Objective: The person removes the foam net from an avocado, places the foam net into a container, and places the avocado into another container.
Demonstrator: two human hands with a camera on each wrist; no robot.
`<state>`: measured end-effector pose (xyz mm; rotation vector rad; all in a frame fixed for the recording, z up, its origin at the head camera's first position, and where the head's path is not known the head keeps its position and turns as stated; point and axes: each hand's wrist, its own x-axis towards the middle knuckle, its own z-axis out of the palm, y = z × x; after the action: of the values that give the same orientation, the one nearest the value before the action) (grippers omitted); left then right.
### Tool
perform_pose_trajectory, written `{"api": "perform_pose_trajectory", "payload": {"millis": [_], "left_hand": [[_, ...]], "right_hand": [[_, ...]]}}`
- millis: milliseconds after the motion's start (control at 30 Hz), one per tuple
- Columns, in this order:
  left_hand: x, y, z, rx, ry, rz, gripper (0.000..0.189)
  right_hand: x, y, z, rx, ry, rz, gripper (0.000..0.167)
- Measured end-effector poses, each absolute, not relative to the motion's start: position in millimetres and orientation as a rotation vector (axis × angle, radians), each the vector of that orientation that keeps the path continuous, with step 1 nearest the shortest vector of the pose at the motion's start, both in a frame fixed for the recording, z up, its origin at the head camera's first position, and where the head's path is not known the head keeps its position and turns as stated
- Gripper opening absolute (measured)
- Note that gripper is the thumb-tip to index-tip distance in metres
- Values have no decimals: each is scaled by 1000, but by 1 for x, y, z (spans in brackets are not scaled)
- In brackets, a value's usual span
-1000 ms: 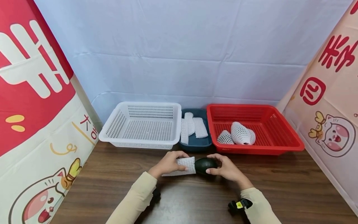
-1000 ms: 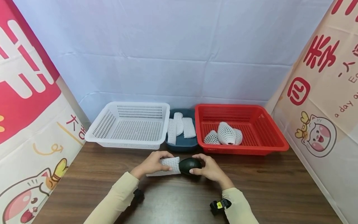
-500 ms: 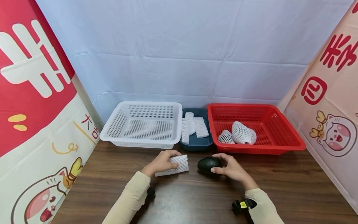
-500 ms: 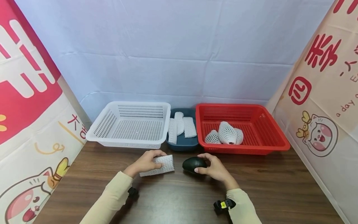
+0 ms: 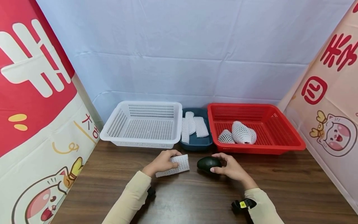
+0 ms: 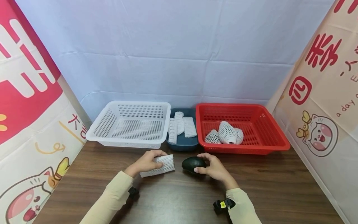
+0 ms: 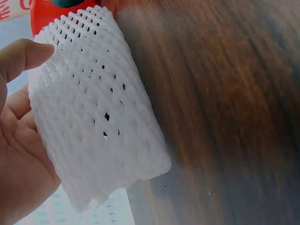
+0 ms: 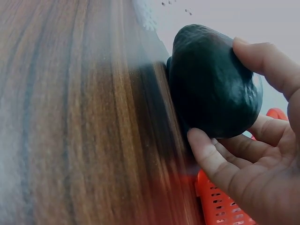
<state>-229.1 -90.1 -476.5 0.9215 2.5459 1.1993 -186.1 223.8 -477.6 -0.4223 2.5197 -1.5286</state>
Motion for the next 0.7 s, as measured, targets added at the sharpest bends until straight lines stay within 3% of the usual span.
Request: {"api": "perform_pose_trajectory", "payload": {"millis": [400, 700], "left_hand": [[-227, -82, -467, 898, 2540, 1334, 37], [-228, -76, -453, 913, 2521, 1386, 47]], "right_hand": [[-165, 221, -441, -374, 2559, -1497, 52], [-166, 229, -443, -368, 2590, -1506, 51]]}}
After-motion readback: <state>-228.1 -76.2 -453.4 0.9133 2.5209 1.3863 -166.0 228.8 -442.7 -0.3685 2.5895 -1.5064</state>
